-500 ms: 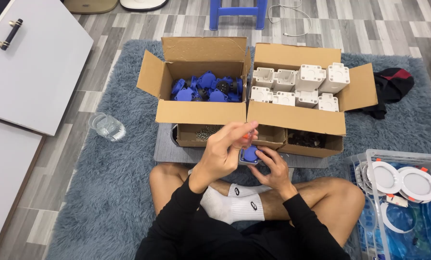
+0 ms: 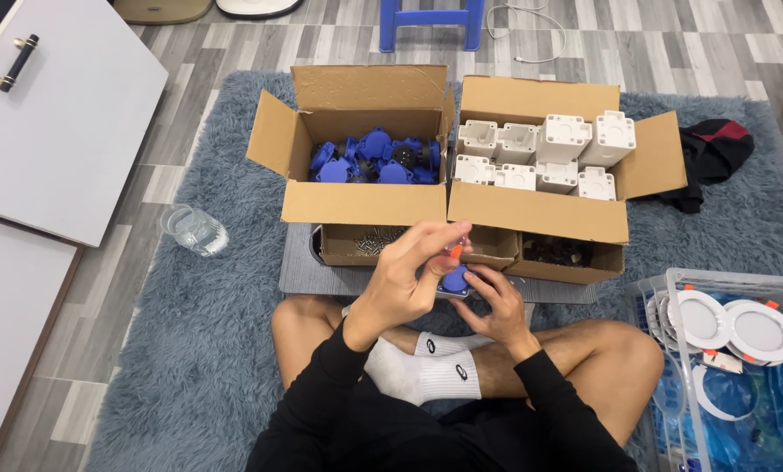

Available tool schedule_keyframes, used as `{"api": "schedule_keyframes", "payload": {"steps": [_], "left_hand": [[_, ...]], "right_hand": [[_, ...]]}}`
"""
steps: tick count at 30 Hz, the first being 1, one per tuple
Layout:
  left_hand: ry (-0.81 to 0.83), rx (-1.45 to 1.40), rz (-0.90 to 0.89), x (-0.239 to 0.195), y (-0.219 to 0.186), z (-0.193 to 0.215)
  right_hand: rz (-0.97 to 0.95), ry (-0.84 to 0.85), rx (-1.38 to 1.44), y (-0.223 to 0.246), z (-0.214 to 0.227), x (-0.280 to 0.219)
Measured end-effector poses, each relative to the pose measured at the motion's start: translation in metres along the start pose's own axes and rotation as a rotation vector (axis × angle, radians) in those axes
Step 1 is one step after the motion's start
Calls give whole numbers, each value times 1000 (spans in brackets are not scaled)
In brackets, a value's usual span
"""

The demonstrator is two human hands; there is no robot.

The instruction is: The person is sitting on the floor assembling small electrical or hardware components by joining blue and white plastic parts using a screwdriver.

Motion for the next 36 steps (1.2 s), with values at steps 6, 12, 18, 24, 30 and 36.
{"api": "schedule_keyframes", "payload": {"steps": [6, 12, 18, 24, 30, 36], "left_hand": [[28, -7, -14, -4, 3, 1], [-41, 132, -31, -15, 19, -1], [33, -16, 13, -4, 21, 6], [99, -118, 70, -3, 25, 8], [210, -36, 51, -13, 34, 5], [173, -143, 12, 3, 23, 13]], "right_hand": [[2, -1, 2, -3, -1, -2], [16, 34, -22, -7, -3, -14], [-11, 41, 9, -12, -4, -15], [12, 18, 53, -5, -1, -3], [31, 10, 77, -7, -2, -5], [33, 3, 56, -9, -4, -11]]}}
Point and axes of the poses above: each hand's wrist, its own x-axis towards the middle knuckle, its own z-axis out of the back of the hand, y = z × x, the point moved 6 cm from there along x, towards the middle knuckle
